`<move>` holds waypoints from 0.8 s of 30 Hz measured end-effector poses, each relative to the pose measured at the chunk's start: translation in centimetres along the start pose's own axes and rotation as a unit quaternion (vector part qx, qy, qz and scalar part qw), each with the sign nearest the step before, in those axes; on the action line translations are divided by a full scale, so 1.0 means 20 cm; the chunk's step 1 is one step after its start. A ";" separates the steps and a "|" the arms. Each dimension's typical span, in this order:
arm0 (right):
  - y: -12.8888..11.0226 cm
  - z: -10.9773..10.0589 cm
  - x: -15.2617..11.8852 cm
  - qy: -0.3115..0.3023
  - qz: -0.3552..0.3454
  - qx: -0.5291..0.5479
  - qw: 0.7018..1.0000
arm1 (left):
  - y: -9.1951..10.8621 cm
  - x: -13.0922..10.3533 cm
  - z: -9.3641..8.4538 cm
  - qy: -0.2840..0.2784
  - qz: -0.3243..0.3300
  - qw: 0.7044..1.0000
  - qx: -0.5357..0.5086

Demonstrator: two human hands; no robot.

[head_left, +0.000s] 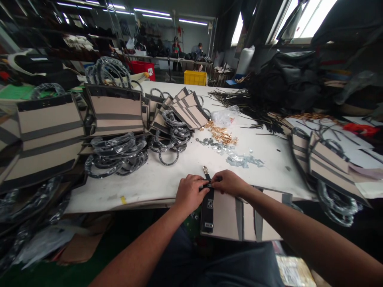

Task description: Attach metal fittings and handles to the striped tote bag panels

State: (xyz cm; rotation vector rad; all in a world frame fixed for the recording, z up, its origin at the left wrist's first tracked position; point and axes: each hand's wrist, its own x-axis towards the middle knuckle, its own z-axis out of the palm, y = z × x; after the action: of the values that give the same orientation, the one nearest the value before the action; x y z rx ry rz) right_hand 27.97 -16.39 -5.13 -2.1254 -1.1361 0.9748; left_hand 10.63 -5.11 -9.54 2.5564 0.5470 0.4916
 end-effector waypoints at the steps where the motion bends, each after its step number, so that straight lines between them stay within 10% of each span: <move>1: -0.01 0.00 0.00 0.002 0.001 -0.009 1.000 | 0.00 0.00 0.00 0.000 -0.001 1.000 -0.001; 24: 0.09 0.10 -0.14 0.158 -0.099 -0.237 0.953 | 0.02 0.05 -0.03 -0.037 -0.079 0.993 -0.085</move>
State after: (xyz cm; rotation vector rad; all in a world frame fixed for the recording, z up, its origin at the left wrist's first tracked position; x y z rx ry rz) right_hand 26.20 -19.59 -6.64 -2.3577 -1.4845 0.2670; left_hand 11.36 -4.83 -8.58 2.3379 0.6471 0.3685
